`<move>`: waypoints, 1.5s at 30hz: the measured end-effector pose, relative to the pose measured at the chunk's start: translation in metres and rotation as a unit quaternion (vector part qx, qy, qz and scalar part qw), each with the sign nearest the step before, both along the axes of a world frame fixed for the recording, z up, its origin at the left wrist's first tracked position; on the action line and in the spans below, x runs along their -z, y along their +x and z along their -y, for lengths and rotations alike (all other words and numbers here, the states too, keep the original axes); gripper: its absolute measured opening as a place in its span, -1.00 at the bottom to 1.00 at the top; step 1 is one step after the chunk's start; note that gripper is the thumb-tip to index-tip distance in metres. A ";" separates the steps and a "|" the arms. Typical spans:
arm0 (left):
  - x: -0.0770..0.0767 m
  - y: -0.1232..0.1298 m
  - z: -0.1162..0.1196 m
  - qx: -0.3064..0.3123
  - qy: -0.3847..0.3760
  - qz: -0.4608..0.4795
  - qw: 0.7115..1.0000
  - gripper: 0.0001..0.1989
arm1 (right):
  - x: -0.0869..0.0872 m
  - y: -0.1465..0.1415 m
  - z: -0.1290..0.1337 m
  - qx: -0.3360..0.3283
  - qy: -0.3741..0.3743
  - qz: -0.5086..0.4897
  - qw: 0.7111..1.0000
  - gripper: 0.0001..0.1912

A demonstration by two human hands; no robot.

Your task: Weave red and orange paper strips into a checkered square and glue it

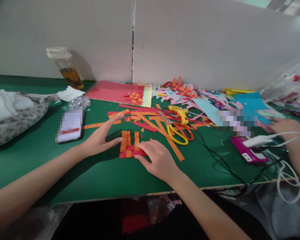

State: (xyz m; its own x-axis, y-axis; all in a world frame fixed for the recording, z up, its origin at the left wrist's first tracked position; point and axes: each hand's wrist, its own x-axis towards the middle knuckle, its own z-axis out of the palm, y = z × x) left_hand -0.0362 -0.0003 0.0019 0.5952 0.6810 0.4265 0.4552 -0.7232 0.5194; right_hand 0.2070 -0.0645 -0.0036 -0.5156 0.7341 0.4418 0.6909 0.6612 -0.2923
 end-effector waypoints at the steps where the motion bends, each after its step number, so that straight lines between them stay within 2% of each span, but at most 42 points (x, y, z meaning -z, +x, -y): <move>1: 0.000 0.000 -0.001 0.017 0.013 -0.009 1.000 -0.42 | -0.001 0.000 0.000 0.007 -0.002 0.003 1.000 -0.68; 3: 0.000 -0.002 -0.003 0.067 0.022 -0.067 0.995 -0.51 | -0.001 0.000 -0.001 0.020 -0.008 0.019 1.000 -0.67; 5: 0.003 -0.002 -0.004 0.100 0.004 -0.141 0.985 -0.47 | 0.000 0.001 -0.002 0.022 -0.017 0.047 0.998 -0.63; 8: 0.009 -0.002 -0.003 0.101 -0.030 -0.205 0.973 -0.33 | 0.000 0.000 -0.002 0.010 -0.033 0.086 0.996 -0.58; 11: 0.012 0.000 -0.001 0.094 -0.035 -0.227 0.969 -0.32 | 0.000 -0.001 -0.002 0.005 -0.045 0.098 0.994 -0.56; 20: 0.011 0.003 0.002 0.090 -0.027 -0.228 0.969 -0.31 | 0.002 -0.011 0.000 0.008 -0.059 0.111 0.992 -0.55; 29: 0.010 0.006 0.004 0.091 -0.026 -0.224 0.970 -0.34 | 0.000 -0.011 -0.002 0.029 -0.013 0.095 0.995 -0.54; 33: 0.011 0.005 0.004 0.091 -0.023 -0.232 0.968 -0.33 | -0.001 -0.013 0.001 -0.001 0.002 0.081 0.997 -0.59; 38: 0.009 0.005 0.006 0.091 -0.011 -0.222 0.971 -0.34 | -0.003 -0.016 0.004 -0.037 -0.009 0.115 0.993 -0.59; 41: 0.008 0.006 0.008 0.109 -0.009 -0.224 0.969 -0.36 | -0.003 -0.014 0.005 -0.021 -0.004 0.106 0.994 -0.59; 45: 0.007 0.009 0.011 0.127 -0.010 -0.226 0.966 -0.37 | 0.001 -0.009 0.007 0.022 0.027 0.041 0.999 -0.62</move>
State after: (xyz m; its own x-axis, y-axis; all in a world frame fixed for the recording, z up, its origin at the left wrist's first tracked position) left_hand -0.0271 -0.0114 -0.0047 0.8662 0.4944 0.0722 0.4486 -0.8332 0.3234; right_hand 0.1979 -0.0711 -0.0050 -0.5203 0.7324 0.4392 0.7393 0.6437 -0.1977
